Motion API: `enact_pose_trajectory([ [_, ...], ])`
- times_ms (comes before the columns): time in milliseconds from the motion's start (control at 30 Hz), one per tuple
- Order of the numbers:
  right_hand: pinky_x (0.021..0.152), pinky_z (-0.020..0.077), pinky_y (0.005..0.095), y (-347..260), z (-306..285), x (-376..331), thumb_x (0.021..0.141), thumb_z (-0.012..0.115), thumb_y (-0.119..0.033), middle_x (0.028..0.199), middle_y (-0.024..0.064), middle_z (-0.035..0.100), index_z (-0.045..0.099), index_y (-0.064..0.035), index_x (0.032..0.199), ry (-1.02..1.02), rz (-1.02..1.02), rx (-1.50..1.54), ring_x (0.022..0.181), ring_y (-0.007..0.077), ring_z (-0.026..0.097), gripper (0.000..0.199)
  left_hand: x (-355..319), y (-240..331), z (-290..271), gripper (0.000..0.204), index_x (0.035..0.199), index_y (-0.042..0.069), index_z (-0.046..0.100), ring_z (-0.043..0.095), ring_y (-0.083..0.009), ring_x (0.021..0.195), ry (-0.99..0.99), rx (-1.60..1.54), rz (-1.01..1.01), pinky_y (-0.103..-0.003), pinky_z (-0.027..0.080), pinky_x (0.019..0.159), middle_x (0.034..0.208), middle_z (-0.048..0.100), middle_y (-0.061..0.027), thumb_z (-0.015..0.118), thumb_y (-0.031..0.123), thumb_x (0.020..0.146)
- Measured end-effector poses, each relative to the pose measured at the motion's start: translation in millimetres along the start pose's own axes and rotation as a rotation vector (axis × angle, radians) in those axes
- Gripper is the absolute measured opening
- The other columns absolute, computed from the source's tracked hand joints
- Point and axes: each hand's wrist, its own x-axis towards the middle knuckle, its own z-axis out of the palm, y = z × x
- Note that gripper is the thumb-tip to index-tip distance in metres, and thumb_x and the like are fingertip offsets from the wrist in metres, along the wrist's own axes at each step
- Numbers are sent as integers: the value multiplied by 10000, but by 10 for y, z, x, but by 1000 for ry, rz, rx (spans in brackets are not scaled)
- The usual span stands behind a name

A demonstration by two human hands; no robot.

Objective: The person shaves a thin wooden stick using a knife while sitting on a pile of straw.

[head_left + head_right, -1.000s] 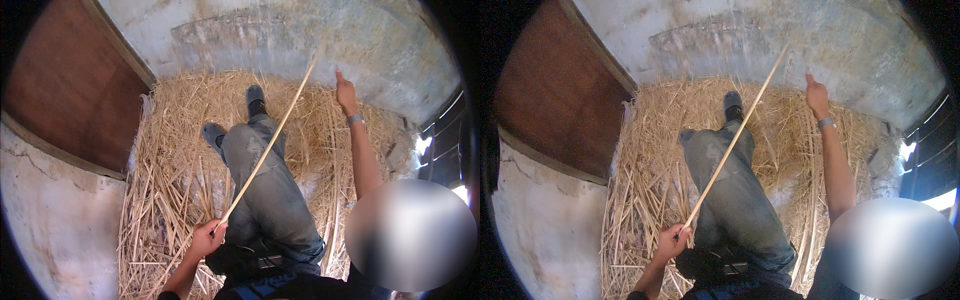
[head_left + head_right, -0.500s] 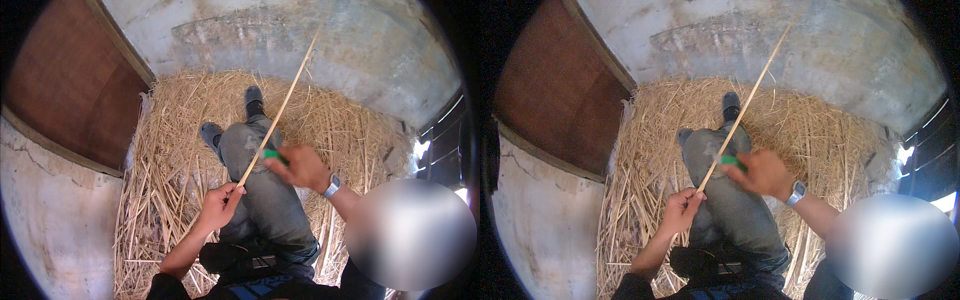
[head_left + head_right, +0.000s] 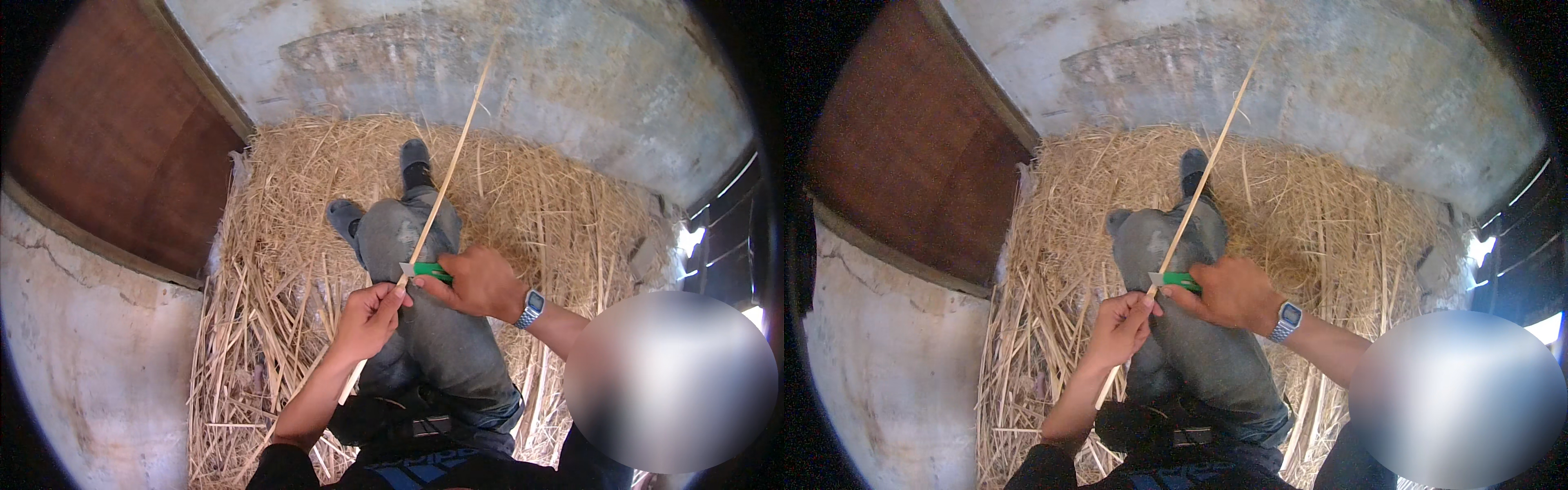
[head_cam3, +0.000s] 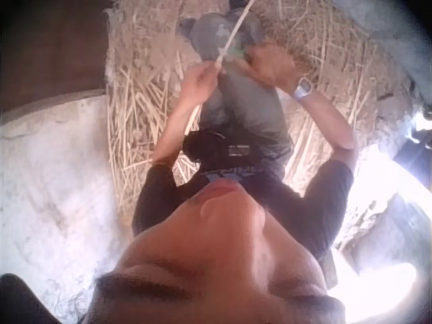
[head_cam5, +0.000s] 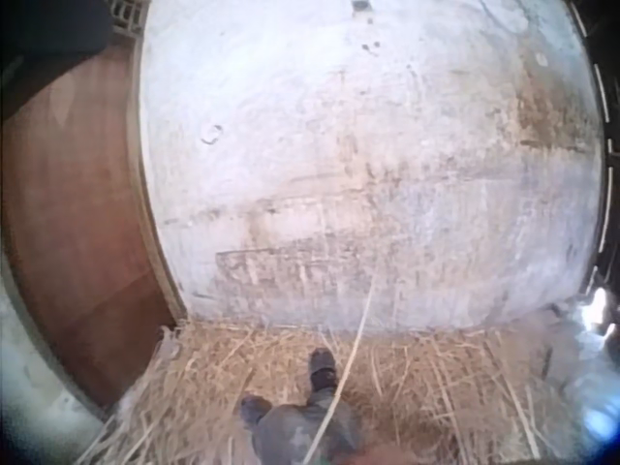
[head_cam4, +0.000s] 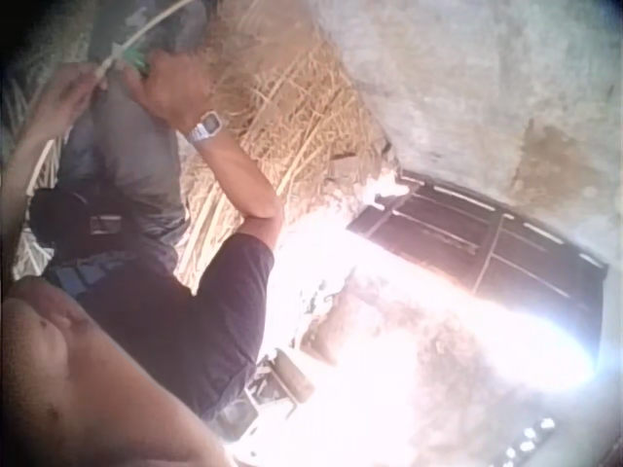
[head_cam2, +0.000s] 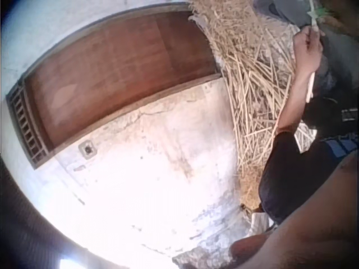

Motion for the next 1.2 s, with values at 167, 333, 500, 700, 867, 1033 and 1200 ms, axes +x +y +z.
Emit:
enact_pose_trajectory([
  [167, 560, 545, 525, -25, 49, 9, 928, 566, -636, 608, 236, 635, 667, -57, 723, -12, 61, -32, 596, 431, 670, 623, -51, -122, -21, 300, 954, 0, 609, 321, -34, 401, 14, -2, 5, -242, 227, 394, 512, 389, 53, 521, 261, 1074],
  [333, 570, 557, 520, -100, 52, 0, 916, 546, -679, 626, 226, 653, 676, -64, 764, -10, 78, -55, 616, 433, 681, 647, -250, -183, -82, 273, 948, 20, 616, 307, -9, 445, 44, 70, 33, -231, 210, 426, 543, 373, 85, 519, 242, 1076],
  [500, 574, 563, 516, -108, 110, 7, 906, 539, -703, 624, 216, 655, 678, -72, 784, -36, 74, -126, 615, 426, 685, 657, -395, -230, -141, 265, 948, 24, 627, 323, 3, 476, 38, 58, -4, -220, 219, 446, 567, 385, 93, 521, 230, 1075],
  [700, 557, 552, 516, -61, 109, 40, 918, 548, -675, 615, 206, 652, 665, -81, 766, 78, 77, -85, 604, 417, 684, 624, -642, -271, -188, 238, 955, 36, 648, 372, 2, 508, 73, 165, -11, -214, 260, 464, 586, 424, 87, 541, 220, 1062],
  [867, 552, 547, 521, -15, 173, -4, 919, 550, -672, 614, 199, 652, 659, -85, 775, 69, 79, -108, 588, 414, 678, 614, -901, -523, -286, 224, 956, 30, 668, 397, -2, 518, 83, 221, 31, -217, 293, 470, 586, 449, 78, 569, 209, 1047],
  [1033, 545, 545, 517, -91, 133, 1, 921, 541, -679, 611, 192, 652, 656, -82, 783, 73, 44, -125, 574, 406, 676, 623, -1025, -527, -396, 210, 953, 30, 674, 409, -10, 518, 105, 337, 123, -223, 309, 472, 584, 459, 75, 573, 192, 1042],
  [1200, 531, 521, 525, 366, 130, 150, 957, 517, -644, 597, 208, 632, 674, -64, 812, 253, 251, -131, 568, 387, 666, 618, -1397, -706, -520, 195, 948, 32, 688, 446, -31, 519, 80, 458, 50, -232, 344, 478, 581, 499, 46, 591, 181, 1029],
])
